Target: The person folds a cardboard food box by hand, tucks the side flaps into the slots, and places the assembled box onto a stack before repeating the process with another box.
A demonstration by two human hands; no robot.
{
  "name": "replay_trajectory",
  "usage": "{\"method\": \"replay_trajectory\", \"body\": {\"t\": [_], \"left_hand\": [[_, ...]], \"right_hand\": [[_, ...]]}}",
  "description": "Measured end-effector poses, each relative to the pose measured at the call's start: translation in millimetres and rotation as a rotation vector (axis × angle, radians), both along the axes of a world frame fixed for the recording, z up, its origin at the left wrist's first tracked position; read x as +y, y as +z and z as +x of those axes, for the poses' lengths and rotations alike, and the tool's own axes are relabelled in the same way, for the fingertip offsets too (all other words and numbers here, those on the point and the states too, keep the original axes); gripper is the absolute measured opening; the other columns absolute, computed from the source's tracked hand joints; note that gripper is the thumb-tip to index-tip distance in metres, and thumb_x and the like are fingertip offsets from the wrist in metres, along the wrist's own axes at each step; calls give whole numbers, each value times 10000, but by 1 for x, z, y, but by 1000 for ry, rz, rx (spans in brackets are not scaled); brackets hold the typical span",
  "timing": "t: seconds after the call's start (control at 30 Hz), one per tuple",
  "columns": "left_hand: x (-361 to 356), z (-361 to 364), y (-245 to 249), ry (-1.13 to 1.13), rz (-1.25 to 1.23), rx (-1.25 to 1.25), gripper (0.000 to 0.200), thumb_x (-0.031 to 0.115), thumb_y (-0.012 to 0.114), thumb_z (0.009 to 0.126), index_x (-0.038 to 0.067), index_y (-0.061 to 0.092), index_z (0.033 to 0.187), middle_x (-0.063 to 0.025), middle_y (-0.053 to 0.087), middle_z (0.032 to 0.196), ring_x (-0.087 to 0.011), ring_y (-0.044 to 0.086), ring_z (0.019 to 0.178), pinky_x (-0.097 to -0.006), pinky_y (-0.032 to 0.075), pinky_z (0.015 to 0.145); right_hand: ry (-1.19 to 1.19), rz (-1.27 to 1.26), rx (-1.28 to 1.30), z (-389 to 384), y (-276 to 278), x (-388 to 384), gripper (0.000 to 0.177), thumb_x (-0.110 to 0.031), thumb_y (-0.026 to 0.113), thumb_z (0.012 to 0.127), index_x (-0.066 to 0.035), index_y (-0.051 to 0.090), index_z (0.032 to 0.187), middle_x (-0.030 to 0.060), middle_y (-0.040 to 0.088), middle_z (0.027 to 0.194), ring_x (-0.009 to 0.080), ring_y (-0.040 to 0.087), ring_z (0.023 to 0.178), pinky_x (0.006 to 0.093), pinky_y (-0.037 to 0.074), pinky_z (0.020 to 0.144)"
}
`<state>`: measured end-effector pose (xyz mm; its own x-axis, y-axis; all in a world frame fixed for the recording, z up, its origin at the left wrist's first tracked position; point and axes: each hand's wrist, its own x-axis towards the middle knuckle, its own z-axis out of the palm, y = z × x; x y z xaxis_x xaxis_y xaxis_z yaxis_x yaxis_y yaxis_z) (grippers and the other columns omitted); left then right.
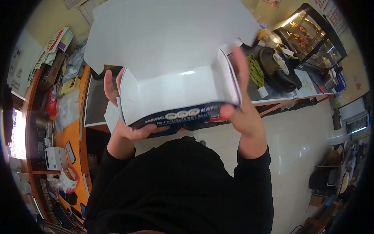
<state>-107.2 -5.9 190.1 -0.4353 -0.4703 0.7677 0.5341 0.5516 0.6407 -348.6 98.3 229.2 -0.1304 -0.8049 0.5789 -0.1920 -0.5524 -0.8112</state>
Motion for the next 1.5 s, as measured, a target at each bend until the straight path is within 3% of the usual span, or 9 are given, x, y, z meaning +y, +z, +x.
{"method": "replay_trajectory", "body": {"t": [0.07,0.23,0.33,0.43,0.5,0.53,0.67,1.1,1.5], "left_hand": [[-4,-25,2,351,-233,-92,1398,249,875,593,87,-214,1453,-249,72,1486,-374,237,1374,-495,302,1074],[4,-101,12,929,-567,-239,1405,369,896,583,-84,-154,1399,-335,236,1372,-467,355,1189,-532,311,1007],[-14,-132,11,665,-515,-74,1434,441,896,571,-60,-136,1431,-365,244,1380,-474,363,1180,-544,312,1004],[-31,-128,18,455,-526,-31,1593,614,893,434,154,-211,1486,-306,94,1502,-417,224,1384,-510,242,1107],[-48,-125,3,665,-612,-189,1385,569,872,544,157,-22,1518,-290,149,1503,-434,260,1369,-502,258,1111],[-45,-126,4,707,-555,-253,921,444,822,691,125,362,1422,-222,396,1398,-408,378,1299,-517,291,1104],[-58,-132,-14,709,-650,-503,353,259,758,775,51,646,1038,-82,637,990,-350,554,1070,-529,372,1042],[-58,-130,-27,699,-416,-471,274,152,809,698,43,626,871,-77,644,886,-309,574,925,-407,456,829],[-66,-137,-40,618,-439,-320,216,18,742,644,82,685,843,-53,652,896,-297,561,942,-420,424,873]], "right_hand": [[-336,-240,468,-26,17,-11,1025,-727,606,754,-44,313,1460,189,292,1511,328,232,1424,458,189,1135],[-256,-121,1158,5,64,-14,668,-587,661,794,-26,622,1154,130,656,1068,315,568,1087,416,403,947],[-97,351,1030,-1,82,-28,501,-410,746,786,-20,641,1083,90,692,876,267,661,786,332,502,755],[-95,129,850,-31,95,-35,377,-320,723,796,-6,670,998,176,634,718,269,648,608,333,497,584],[-62,158,478,-53,111,-48,277,-216,728,822,-19,686,1012,74,687,773,91,618,672,259,506,634],[-61,222,360,-63,123,-54,291,-236,728,834,-16,690,1021,20,684,806,64,605,718,237,508,649],[42,248,507,-90,147,-104,388,-259,752,803,13,672,1068,25,678,884,66,597,752,218,479,672],[-191,568,1397,-31,53,-161,202,-213,667,741,-74,711,881,166,700,863,339,676,841,430,534,730],[-299,495,1139,-18,24,-139,435,-380,463,949,-47,688,782,170,686,759,358,668,736,457,516,694]]}}
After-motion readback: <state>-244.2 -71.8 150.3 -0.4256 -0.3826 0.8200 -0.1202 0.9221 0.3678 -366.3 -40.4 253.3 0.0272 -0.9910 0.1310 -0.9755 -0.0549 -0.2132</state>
